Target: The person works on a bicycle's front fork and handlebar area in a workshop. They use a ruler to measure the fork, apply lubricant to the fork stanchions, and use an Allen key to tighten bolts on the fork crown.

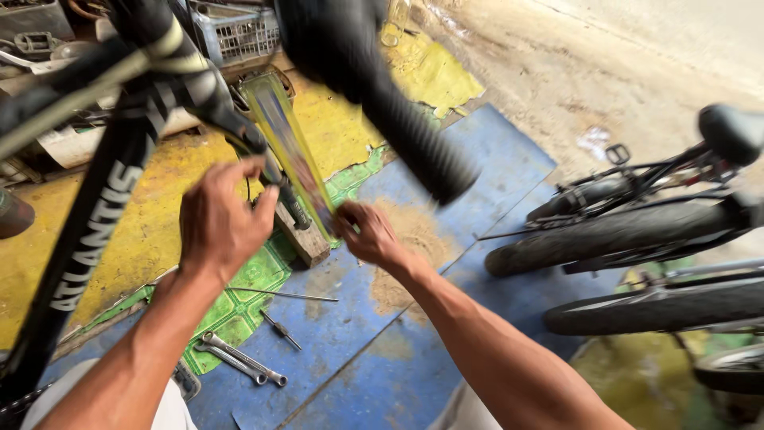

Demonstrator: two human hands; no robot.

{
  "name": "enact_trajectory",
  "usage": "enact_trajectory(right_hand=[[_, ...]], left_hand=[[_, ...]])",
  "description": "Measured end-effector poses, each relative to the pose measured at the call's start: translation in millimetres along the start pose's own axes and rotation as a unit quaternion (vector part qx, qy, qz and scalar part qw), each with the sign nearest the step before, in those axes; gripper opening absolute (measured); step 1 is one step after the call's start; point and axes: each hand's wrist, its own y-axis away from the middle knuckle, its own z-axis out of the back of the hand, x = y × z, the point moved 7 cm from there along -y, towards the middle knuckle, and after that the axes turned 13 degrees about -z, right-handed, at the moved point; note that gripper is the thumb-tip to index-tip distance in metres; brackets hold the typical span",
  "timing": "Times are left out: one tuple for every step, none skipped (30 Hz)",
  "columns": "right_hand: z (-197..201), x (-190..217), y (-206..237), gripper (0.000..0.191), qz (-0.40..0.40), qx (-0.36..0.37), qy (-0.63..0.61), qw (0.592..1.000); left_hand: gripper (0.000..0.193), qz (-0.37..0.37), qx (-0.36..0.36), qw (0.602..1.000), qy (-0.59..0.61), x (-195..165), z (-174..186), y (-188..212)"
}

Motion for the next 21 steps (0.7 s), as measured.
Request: enact_trajectory(right_hand=[[13, -4, 10, 0.014, -0.004, 0.002, 0.007, 1.0], [23, -12, 19, 0.016, -0.033, 0.031, 0.027, 0.999], [36, -21, 29, 0.017, -0.061, 0.06, 0.046, 0.995], [53, -28, 37, 0.015, -0.097, 0.059, 0.059, 0.992], [71, -33, 47, 0.013, -0.133, 0.057, 0.071, 0.987], [90, -37, 59, 0.012, -0.17, 0.057, 0.083, 0.98], [109, -39, 69, 0.012, -0.206, 0.056, 0.094, 0.972], [131, -39, 76, 0.013, -0.242, 0.052, 0.106, 0.963], [155, -34, 81, 0.013, -0.254, 0.044, 0.072, 0.964], [180, -26, 84, 0.014, -0.265, 0.035, 0.037, 0.963], [203, -16, 86, 0.015, -0.276, 0.027, 0.002, 0.961], [226, -1, 86, 0.015, -0.265, 0.022, 0.01, 0.964], [252, 15, 81, 0.014, -0.254, 0.015, 0.017, 0.967], [277, 33, 72, 0.013, -0.241, 0.007, 0.025, 0.97], [302, 53, 65, 0.015, -0.226, -0.006, 0.027, 0.974], [326, 73, 59, 0.017, -0.214, -0.017, 0.029, 0.976], [351, 94, 52, 0.02, -0.2, -0.03, 0.031, 0.979], [376, 113, 42, 0.018, -0.195, -0.039, 0.039, 0.979], [399, 132, 33, 0.017, -0.19, -0.047, 0.046, 0.98], [421, 148, 27, 0.015, -0.186, -0.053, 0.054, 0.98], [439, 158, 24, 0.014, -0.211, -0.04, 0.021, 0.976]], left_hand=[[0.029, -0.015, -0.009, 1.0, -0.019, -10, 13, -2], [0.027, -0.03, -0.016, 0.999, -0.039, -18, 26, -5], [0.026, 0.001, -0.007, 0.999, -0.034, -21, 37, -7], [0.024, 0.031, 0.001, 0.999, -0.032, -23, 49, -11], [0.023, 0.06, 0.009, 0.998, -0.03, -25, 61, -17], [0.022, 0.055, 0.001, 0.998, -0.04, -32, 76, -24], [0.022, 0.049, -0.007, 0.998, -0.05, -41, 91, -34], [0.021, 0.041, -0.016, 0.997, -0.059, -49, 104, -45], [0.02, 0.049, -0.015, 0.997, -0.061, -57, 116, -55], [0.02, 0.057, -0.015, 0.996, -0.063, -66, 129, -66], [0.02, 0.066, -0.015, 0.996, -0.066, -75, 141, -76], [0.021, 0.082, -0.02, 0.994, -0.069, -85, 153, -86], [0.021, 0.098, -0.027, 0.992, -0.072, -96, 162, -98], [0.022, 0.112, -0.035, 0.99, -0.075, -105, 172, -111], [0.021, 0.116, -0.041, 0.99, -0.071, -117, 181, -124], [0.021, 0.123, -0.045, 0.989, -0.066, -130, 189, -133], [0.021, 0.128, -0.05, 0.989, -0.06, -142, 197, -144], [0.021, 0.131, -0.056, 0.988, -0.063, -155, 204, -156], [0.022, 0.134, -0.062, 0.987, -0.067, -167, 211, -166], [0.022, 0.139, -0.066, 0.986, -0.07, -180, 217, -174], [0.022, 0.147, -0.066, 0.984, -0.071, -192, 222, -181]])
